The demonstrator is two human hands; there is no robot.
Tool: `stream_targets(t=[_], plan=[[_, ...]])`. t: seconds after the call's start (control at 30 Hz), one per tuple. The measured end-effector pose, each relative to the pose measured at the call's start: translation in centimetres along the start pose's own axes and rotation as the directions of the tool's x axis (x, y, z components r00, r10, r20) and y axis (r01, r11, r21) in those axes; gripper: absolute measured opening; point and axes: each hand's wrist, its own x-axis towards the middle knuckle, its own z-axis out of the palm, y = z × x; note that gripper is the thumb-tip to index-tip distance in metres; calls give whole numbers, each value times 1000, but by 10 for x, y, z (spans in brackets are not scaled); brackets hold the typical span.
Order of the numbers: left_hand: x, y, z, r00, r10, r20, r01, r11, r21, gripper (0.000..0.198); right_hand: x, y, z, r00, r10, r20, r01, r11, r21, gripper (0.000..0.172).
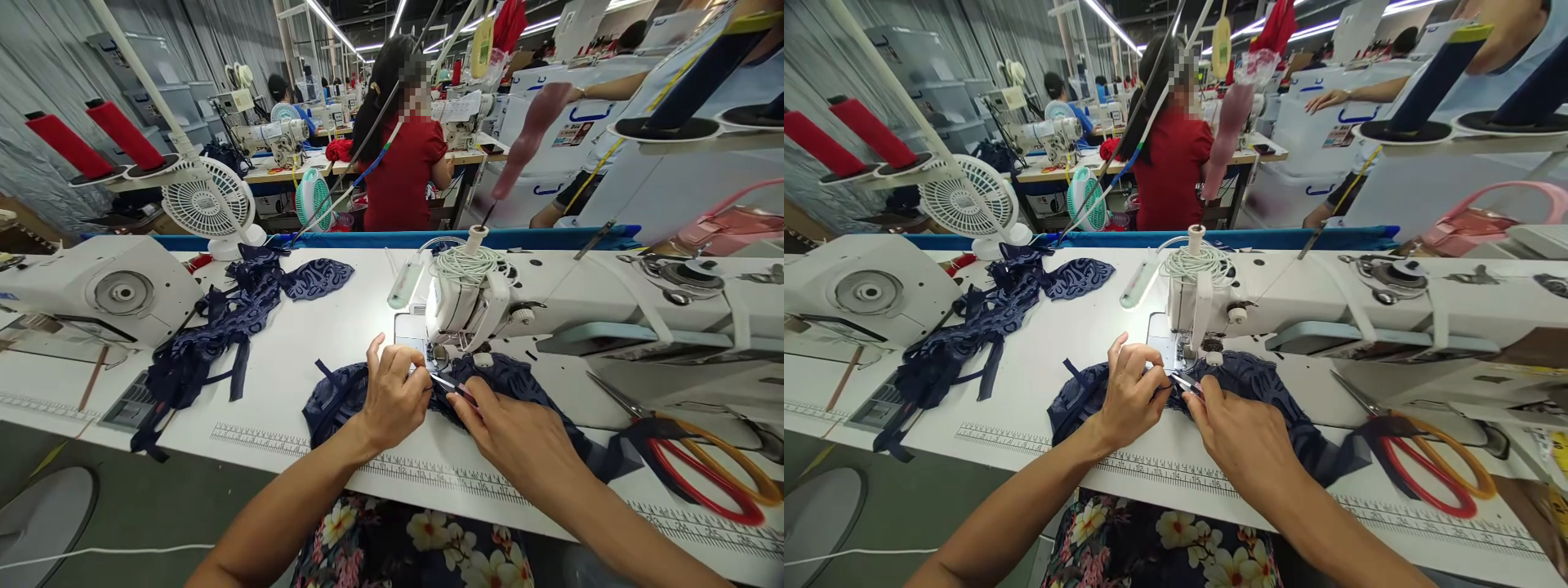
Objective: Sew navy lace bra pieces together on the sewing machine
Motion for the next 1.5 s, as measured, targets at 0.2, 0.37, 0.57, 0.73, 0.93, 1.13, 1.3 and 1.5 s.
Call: stream_targets(t=[0.2, 0.37, 0.57, 0.73, 0.93, 1.13, 1.3, 1.5], plan=[[2, 0, 1, 998, -48, 48, 47, 999, 13, 11, -2, 16, 8, 999, 41, -6, -41, 996, -83, 41], [5, -9, 6, 935, -310, 173, 291, 948, 128, 18, -1, 67, 17, 963, 265, 52, -234, 914, -331, 39], [13, -5, -1, 940, -278, 195, 239, 950, 203, 19, 5, 73, 17, 996, 71, -51, -81, 965, -249, 29], [-2, -6, -8, 871, 68, 486, -87, 996, 17, 25, -2, 33, 42, 910, -360, -205, 394, 906, 157, 32], [-34, -19, -19, 859, 137, 494, -106, 990, -90, 37, -21, 35, 44, 940, -320, -119, 342, 890, 302, 35], [-25, 5, -16, 874, 197, 443, -170, 980, -101, 31, 20, 24, 29, 984, -1, 176, -54, 950, 307, 33], [-41, 18, -9, 862, 183, 472, -177, 983, -58, 65, 47, 13, 46, 908, 95, 407, -225, 931, 286, 29], [-51, 22, -15, 849, 145, 508, -150, 988, -30, 68, 51, 12, 48, 879, 127, 461, -293, 905, 310, 33]])
